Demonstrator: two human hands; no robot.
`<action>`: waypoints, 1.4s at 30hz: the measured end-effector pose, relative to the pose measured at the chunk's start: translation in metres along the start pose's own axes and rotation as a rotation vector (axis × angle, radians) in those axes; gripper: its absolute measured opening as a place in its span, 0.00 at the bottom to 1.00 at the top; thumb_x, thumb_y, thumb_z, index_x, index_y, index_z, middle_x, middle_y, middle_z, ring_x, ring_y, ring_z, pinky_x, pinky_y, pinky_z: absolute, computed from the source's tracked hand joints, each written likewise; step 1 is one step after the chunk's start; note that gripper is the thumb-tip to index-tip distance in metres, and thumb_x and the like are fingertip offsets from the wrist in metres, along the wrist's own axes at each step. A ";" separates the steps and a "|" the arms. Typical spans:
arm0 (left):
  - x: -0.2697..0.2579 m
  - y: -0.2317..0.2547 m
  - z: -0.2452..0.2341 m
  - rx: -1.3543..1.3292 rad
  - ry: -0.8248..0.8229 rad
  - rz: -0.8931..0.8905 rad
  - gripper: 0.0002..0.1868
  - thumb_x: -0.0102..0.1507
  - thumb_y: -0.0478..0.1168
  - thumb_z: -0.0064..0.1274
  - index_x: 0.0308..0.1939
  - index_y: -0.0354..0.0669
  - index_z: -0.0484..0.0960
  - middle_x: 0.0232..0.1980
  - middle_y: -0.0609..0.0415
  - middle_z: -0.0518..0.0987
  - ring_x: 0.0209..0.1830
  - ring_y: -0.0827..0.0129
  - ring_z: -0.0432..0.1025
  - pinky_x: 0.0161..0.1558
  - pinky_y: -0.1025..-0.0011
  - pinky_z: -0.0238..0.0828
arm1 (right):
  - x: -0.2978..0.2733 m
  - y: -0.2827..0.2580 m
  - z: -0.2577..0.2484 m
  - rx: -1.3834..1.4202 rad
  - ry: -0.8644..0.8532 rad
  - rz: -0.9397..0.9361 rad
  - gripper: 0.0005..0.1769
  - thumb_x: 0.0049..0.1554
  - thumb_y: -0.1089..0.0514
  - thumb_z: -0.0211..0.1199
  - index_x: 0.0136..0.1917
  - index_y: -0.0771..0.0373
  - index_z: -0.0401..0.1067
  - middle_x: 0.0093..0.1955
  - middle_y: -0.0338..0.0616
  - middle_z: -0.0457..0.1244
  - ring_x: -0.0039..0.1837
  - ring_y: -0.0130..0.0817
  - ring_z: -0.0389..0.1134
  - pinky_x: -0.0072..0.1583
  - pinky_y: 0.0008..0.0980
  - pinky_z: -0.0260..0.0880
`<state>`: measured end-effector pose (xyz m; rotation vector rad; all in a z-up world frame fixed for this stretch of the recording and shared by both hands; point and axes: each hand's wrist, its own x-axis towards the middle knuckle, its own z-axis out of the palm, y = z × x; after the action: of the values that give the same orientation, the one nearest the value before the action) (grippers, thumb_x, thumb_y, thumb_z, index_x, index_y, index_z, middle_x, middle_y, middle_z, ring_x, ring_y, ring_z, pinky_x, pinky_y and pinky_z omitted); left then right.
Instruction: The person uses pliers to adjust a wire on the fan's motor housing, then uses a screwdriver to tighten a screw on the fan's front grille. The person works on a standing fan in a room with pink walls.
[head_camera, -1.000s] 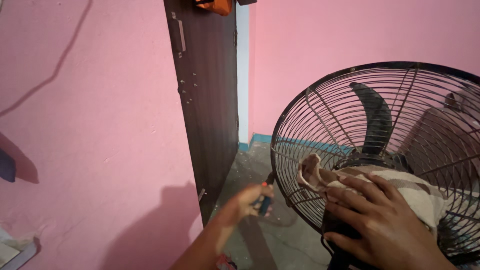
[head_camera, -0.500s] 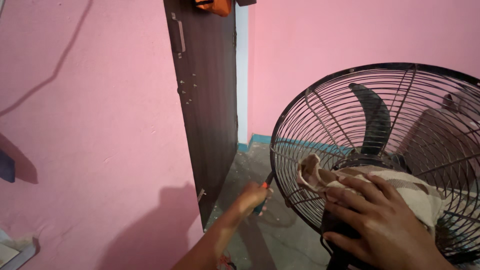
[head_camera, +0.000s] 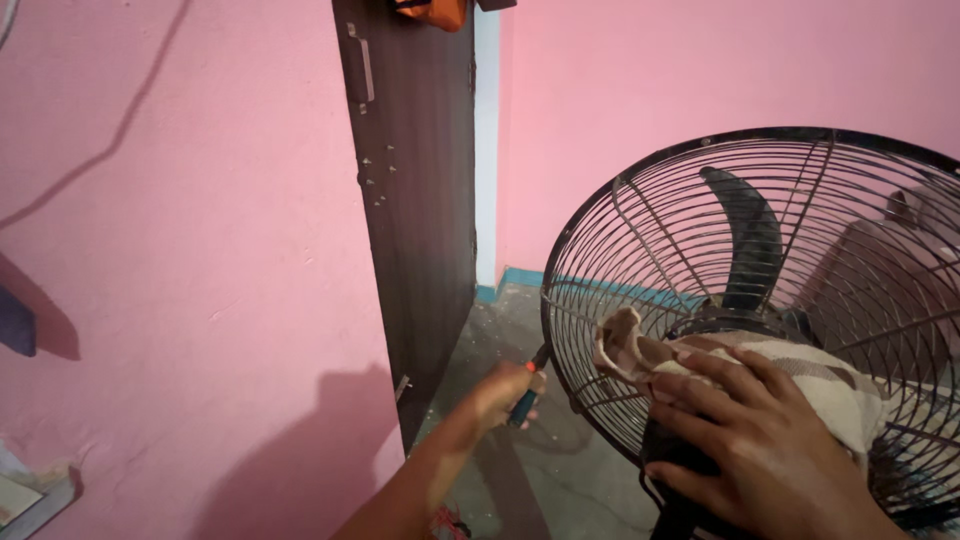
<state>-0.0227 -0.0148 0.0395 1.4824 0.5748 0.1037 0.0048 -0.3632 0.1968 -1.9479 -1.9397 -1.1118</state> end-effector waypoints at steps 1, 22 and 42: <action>0.001 -0.001 0.002 0.050 0.036 0.022 0.15 0.63 0.45 0.56 0.40 0.34 0.80 0.31 0.51 0.76 0.27 0.62 0.75 0.26 0.61 0.72 | 0.000 0.000 -0.001 -0.002 0.001 0.002 0.30 0.52 0.29 0.61 0.58 0.49 0.75 0.69 0.35 0.63 0.77 0.42 0.55 0.76 0.53 0.48; 0.020 -0.018 -0.010 -0.159 -0.092 -0.172 0.20 0.66 0.53 0.54 0.51 0.41 0.79 0.51 0.48 0.80 0.47 0.58 0.78 0.46 0.58 0.80 | 0.003 -0.003 -0.005 0.016 0.026 0.004 0.31 0.53 0.30 0.61 0.58 0.52 0.75 0.69 0.38 0.63 0.76 0.44 0.55 0.75 0.52 0.48; -0.018 -0.016 -0.025 -0.093 -0.133 -0.070 0.21 0.65 0.54 0.52 0.52 0.42 0.79 0.56 0.50 0.79 0.55 0.57 0.78 0.51 0.58 0.79 | 0.005 -0.005 -0.008 -0.004 0.019 0.001 0.30 0.52 0.31 0.61 0.59 0.51 0.75 0.70 0.38 0.62 0.77 0.43 0.55 0.75 0.52 0.50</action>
<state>-0.0533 -0.0009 0.0302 1.3659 0.5069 -0.0224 -0.0034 -0.3638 0.2037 -1.9323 -1.9285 -1.1304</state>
